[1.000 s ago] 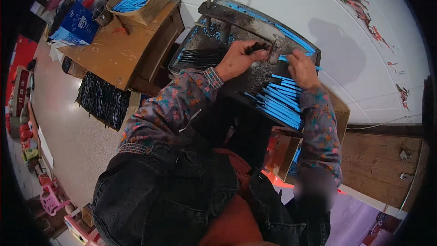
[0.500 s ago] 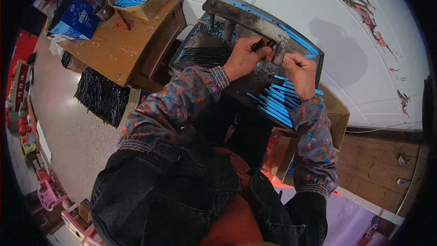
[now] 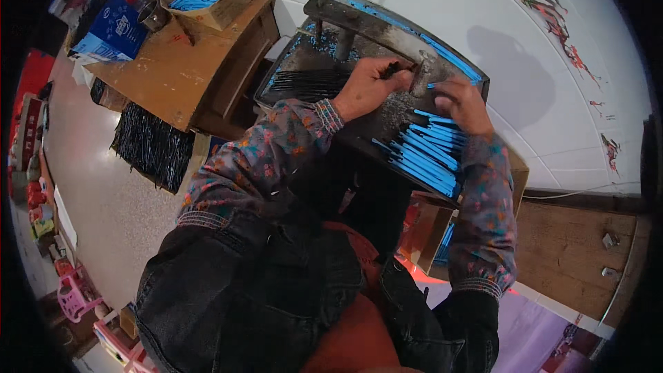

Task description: Assembling blue plastic components onto a metal jig at a workstation.

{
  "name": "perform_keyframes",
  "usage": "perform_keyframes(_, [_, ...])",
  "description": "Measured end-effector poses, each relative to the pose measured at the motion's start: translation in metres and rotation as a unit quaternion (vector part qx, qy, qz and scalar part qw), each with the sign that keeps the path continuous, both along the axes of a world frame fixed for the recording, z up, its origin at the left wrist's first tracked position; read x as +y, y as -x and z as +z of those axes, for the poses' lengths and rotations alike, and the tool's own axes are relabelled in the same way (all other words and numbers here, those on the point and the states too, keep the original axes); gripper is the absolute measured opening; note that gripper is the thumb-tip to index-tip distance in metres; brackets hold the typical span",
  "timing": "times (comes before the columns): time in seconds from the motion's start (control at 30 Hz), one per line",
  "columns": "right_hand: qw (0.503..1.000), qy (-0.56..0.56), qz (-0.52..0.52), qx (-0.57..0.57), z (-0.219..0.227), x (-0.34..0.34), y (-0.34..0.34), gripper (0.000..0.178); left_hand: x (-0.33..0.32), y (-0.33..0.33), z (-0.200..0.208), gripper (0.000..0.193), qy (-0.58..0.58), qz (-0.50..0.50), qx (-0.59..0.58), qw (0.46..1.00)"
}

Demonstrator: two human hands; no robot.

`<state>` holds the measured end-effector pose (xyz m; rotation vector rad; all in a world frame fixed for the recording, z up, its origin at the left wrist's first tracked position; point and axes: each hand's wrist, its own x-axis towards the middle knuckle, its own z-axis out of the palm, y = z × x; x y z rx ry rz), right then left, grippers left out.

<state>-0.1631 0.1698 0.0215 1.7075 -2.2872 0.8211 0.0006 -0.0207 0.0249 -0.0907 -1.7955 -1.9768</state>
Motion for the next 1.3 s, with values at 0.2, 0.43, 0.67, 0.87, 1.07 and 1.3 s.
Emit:
perform_keyframes(0.2, [0.955, -0.097, -0.062, 0.273, -0.008, 0.0, 0.006, 0.01, 0.003, 0.005, -0.006, 0.006, -0.062, -0.024, 0.015, 0.998])
perform_keyframes(0.43, [0.971, 0.13, -0.05, -0.195, 0.036, -0.016, -0.071, 0.006, -0.002, 0.006, -0.009, 0.006, -0.108, -0.048, -0.004, 0.993])
perform_keyframes(0.67, [0.958, 0.084, -0.04, -0.271, 0.049, -0.02, -0.07, 0.004, 0.0, 0.004, -0.002, 0.002, -0.058, -0.034, 0.012, 0.998])
perform_keyframes(0.87, [0.98, 0.094, 0.01, -0.178, 0.042, -0.025, -0.066, 0.006, -0.005, 0.009, -0.019, 0.004, -0.025, 0.017, -0.009, 1.0])
perform_keyframes(1.07, [0.966, -0.096, 0.002, -0.239, 0.044, 0.013, -0.032, 0.012, -0.004, 0.002, -0.01, 0.007, -0.087, -0.038, 0.011, 0.995])
perform_keyframes(1.3, [0.994, -0.037, -0.05, 0.094, -0.029, -0.002, 0.051, 0.027, 0.0, -0.001, -0.002, 0.013, -0.016, -0.041, -0.002, 0.999])
